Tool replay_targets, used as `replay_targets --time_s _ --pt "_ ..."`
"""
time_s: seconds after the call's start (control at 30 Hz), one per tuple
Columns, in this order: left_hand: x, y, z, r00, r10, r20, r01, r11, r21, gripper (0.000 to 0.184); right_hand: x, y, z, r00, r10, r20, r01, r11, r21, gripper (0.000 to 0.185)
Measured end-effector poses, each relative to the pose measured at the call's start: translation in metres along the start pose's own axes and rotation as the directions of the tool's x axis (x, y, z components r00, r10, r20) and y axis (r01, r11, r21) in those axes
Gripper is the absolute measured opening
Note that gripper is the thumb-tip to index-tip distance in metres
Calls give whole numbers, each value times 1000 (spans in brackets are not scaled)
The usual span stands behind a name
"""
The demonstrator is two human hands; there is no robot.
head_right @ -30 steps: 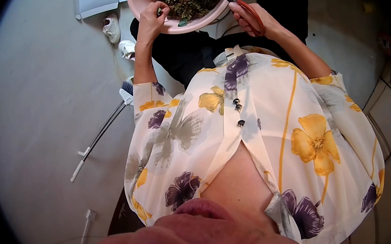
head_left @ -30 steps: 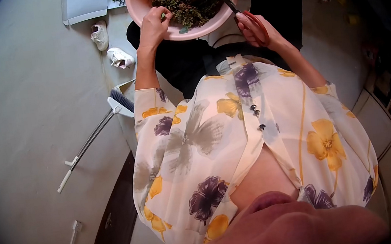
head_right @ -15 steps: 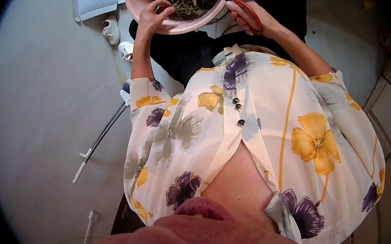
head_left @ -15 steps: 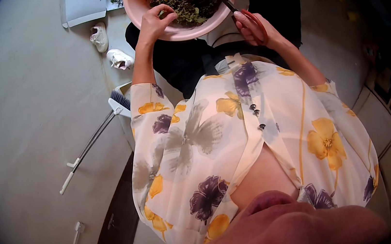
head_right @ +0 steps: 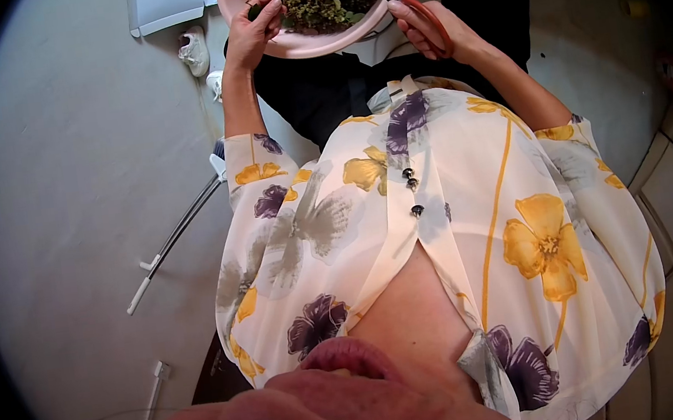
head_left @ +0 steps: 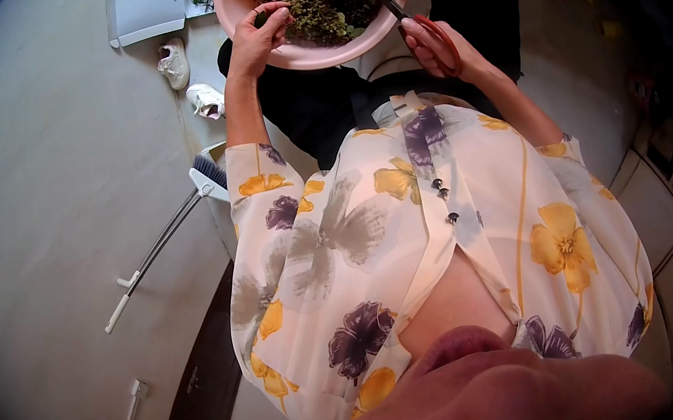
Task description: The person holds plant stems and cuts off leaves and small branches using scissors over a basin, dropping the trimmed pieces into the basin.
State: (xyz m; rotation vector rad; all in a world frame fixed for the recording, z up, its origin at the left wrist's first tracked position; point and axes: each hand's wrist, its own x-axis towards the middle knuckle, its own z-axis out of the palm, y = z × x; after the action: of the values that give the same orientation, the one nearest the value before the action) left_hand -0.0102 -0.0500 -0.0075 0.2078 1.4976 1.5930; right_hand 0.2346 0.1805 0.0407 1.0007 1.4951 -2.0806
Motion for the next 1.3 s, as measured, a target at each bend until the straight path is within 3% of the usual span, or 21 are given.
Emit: replay_targets --time_s 0.13,0.2,0.3,0.37,0.47,0.5,0.53,0.6,0.67,0.77,0.87,0.93,1.0,1.03,1.07,1.13,1.3 --pt "2 0 -6 999 40 18 -41 998 56 15 3 1 0 1000 8 16 -8 1000 -13 45" --pt "2 2 -7 998 58 -34 -52 985 168 17 2 1 0 1000 4 18 -4 1000 -23 45" --pt "3 12 -21 999 36 -32 -32 994 109 15 1 0 2 1000 22 19 -21 1000 -16 46" --pt "-1 20 -21 996 52 -76 -44 994 101 16 2 0 1 999 -28 24 29 997 -74 58" --pt "10 9 -42 992 23 -123 2 980 201 18 7 5 0 999 5 34 -4 1000 -7 46" --pt "14 3 -44 968 251 -19 -183 754 631 19 7 4 2 999 5 43 -5 1000 -9 46" --pt "18 -4 -45 903 391 178 -316 325 891 19 6 2 4 999 14 42 -13 1000 -22 47" --pt "30 -15 -41 929 253 270 -304 105 947 15 3 0 8 999 23 41 -21 999 -40 47" --pt "38 -24 -30 941 111 319 -312 -75 947 15 1 -4 12 998 -5 60 11 994 -105 48" --pt "38 -33 -11 976 22 215 -210 -131 969 18 -2 -11 11 996 27 91 -13 988 -152 60" --pt "43 -32 -14 991 2 136 -134 -149 980 19 -2 -11 14 998 -2 66 13 986 -169 60" --pt "44 -7 -22 985 -43 167 -164 65 984 36 -2 -9 10 998 6 63 4 989 -145 59" --pt "25 29 -16 991 -7 134 -116 455 883 40 -7 -13 12 994 48 102 -43 998 -47 56" --pt "30 12 -31 981 142 134 -193 610 768 38 -5 -10 10 986 65 156 -66 998 1 54" --pt "24 21 -28 981 148 126 -191 606 772 38 -4 -10 11 985 59 164 -60 998 -3 54" --pt "9 44 -15 998 -53 42 16 791 611 31 -2 -11 16 958 117 263 -133 990 42 52" --pt "2 35 4 998 -17 54 -1 945 328 23 9 -11 30 951 72 301 -58 997 -53 52"
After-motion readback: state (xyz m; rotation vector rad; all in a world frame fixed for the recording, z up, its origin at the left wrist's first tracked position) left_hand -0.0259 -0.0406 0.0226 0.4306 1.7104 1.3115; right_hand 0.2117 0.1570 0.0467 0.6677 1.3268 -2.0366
